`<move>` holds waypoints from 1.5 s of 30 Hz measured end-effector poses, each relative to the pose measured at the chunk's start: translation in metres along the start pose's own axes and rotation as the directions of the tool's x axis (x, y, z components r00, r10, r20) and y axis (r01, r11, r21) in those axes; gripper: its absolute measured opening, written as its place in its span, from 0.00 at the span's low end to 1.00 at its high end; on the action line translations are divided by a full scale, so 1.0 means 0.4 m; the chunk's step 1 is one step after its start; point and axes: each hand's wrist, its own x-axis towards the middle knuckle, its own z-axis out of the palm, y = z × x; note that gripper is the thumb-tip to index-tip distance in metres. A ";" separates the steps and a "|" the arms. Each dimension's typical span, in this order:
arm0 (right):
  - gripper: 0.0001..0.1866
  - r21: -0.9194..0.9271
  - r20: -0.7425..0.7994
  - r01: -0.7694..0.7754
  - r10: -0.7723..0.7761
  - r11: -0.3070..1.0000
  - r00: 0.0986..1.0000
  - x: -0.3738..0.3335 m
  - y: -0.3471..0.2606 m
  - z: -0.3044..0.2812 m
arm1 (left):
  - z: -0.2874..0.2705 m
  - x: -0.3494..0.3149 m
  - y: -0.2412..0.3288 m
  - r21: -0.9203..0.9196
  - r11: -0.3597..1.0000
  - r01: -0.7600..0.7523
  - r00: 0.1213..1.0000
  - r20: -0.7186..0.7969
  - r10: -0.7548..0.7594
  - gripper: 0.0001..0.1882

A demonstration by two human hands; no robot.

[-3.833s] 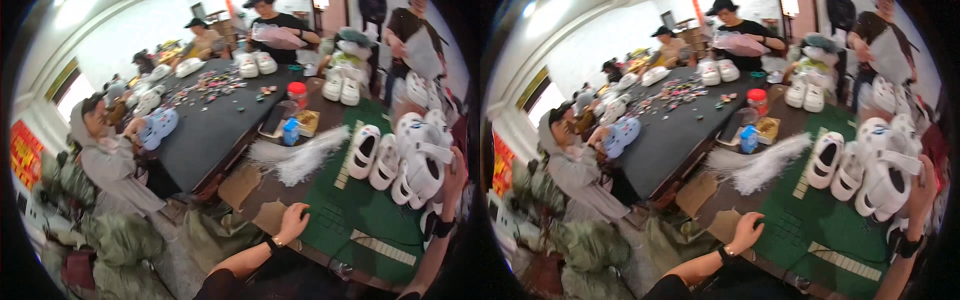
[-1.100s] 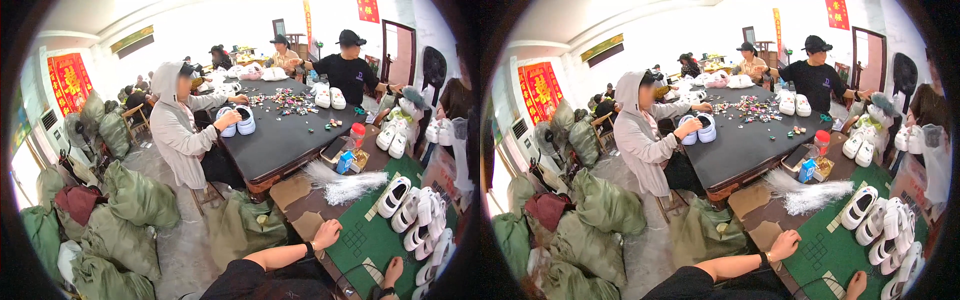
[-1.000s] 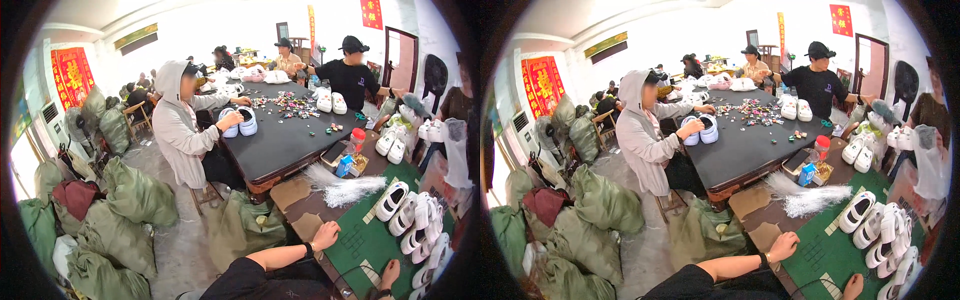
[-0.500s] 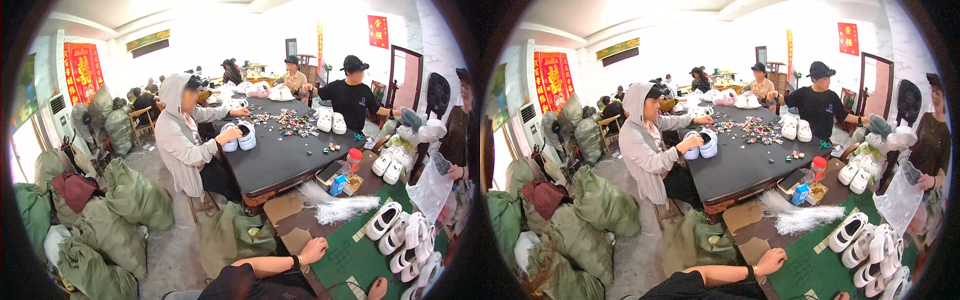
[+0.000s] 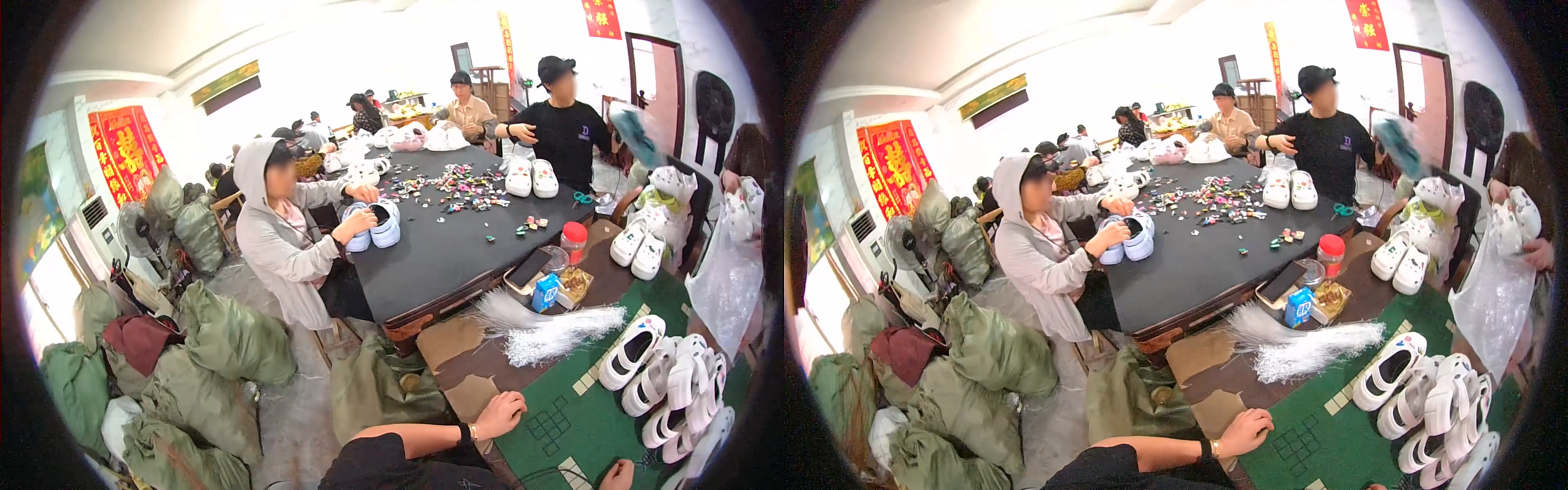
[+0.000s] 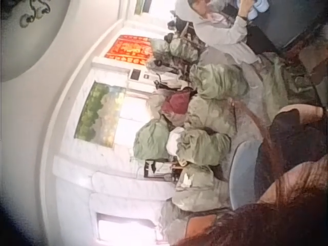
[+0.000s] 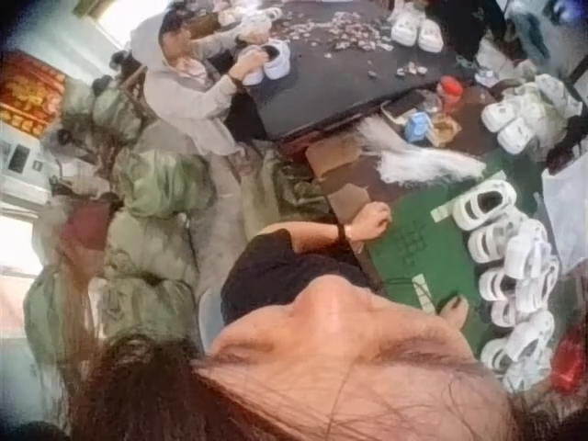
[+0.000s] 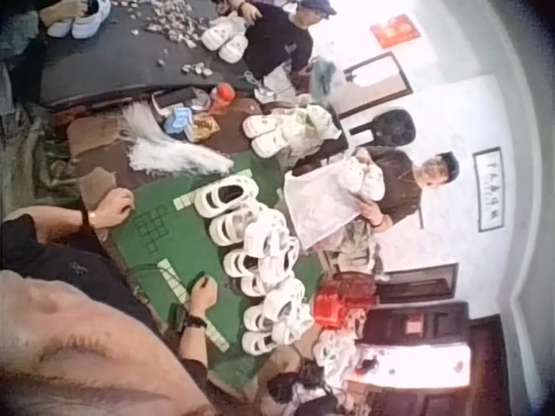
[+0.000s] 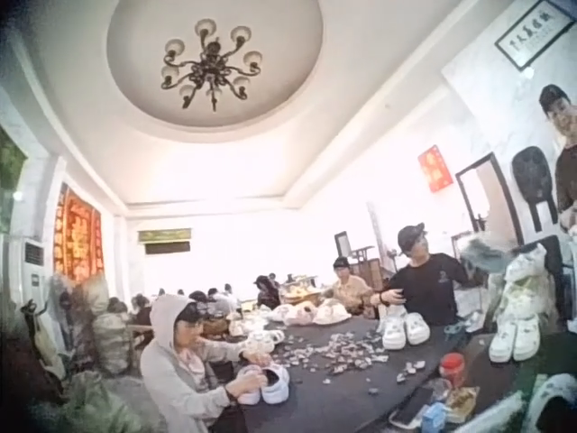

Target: Assembling and decorating plastic clogs with charms and packaging them.

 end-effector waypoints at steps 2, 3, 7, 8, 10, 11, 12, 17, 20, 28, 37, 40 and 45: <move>0.15 -0.021 -0.005 0.003 -0.003 1.000 1.000 0.001 0.002 0.002 | 0.002 -0.002 0.004 0.004 1.000 -0.005 1.000 -0.016 0.005 0.05; 0.15 -0.020 0.003 -0.010 0.010 1.000 1.000 0.001 0.001 0.000 | 0.002 0.000 0.007 0.007 1.000 -0.015 0.999 -0.044 0.016 0.05; 0.13 -0.026 -0.011 -0.014 0.014 1.000 1.000 0.000 0.000 -0.002 | -0.002 0.007 0.016 0.027 1.000 0.013 1.000 0.014 -0.013 0.06; 0.13 -0.043 -0.039 0.004 -0.005 0.999 0.999 0.000 0.002 0.000 | -0.002 0.008 0.015 0.030 1.000 0.002 1.000 0.005 -0.002 0.07; 0.12 -0.054 -0.039 -0.003 0.001 0.999 0.999 -0.001 0.002 0.002 | -0.005 0.009 0.018 0.032 0.999 0.001 1.000 0.012 -0.001 0.07; 0.12 -0.064 -0.051 0.001 -0.004 0.998 0.999 0.000 0.001 0.002 | -0.006 0.010 0.022 0.037 0.999 0.001 1.000 0.007 -0.001 0.07; 0.12 -0.065 -0.037 -0.009 0.006 0.998 0.999 0.003 -0.008 -0.002 | -0.006 0.012 0.024 0.042 0.999 0.002 1.000 0.002 -0.002 0.07; 0.10 -0.059 -0.049 -0.065 0.062 0.996 0.997 0.010 -0.029 -0.014 | -0.008 0.015 0.023 0.050 0.998 0.048 0.997 0.059 -0.051 0.07; 0.10 -0.081 -0.092 -0.031 0.023 0.996 0.996 0.013 -0.023 -0.009 | -0.010 0.024 0.032 0.053 0.997 0.048 0.997 0.053 -0.051 0.07; 0.10 -0.065 -0.069 -0.084 0.079 0.994 0.994 0.009 0.003 0.009 | -0.019 0.026 0.034 0.054 0.996 0.076 0.991 0.108 -0.081 0.08; 0.11 0.013 0.016 -0.022 0.022 1.000 1.000 0.013 0.021 -0.001 | -0.018 0.032 0.039 0.074 0.996 0.057 0.996 0.063 -0.062 0.10; 0.11 0.031 0.007 -0.015 0.015 0.999 1.000 0.011 0.028 0.001 | -0.014 0.031 0.034 0.070 0.997 0.036 0.998 0.047 -0.040 0.10; 0.11 -0.021 -0.023 -0.041 0.040 0.999 0.999 0.014 -0.002 -0.006 | -0.019 0.029 0.033 0.043 0.999 0.025 0.999 0.045 -0.027 0.09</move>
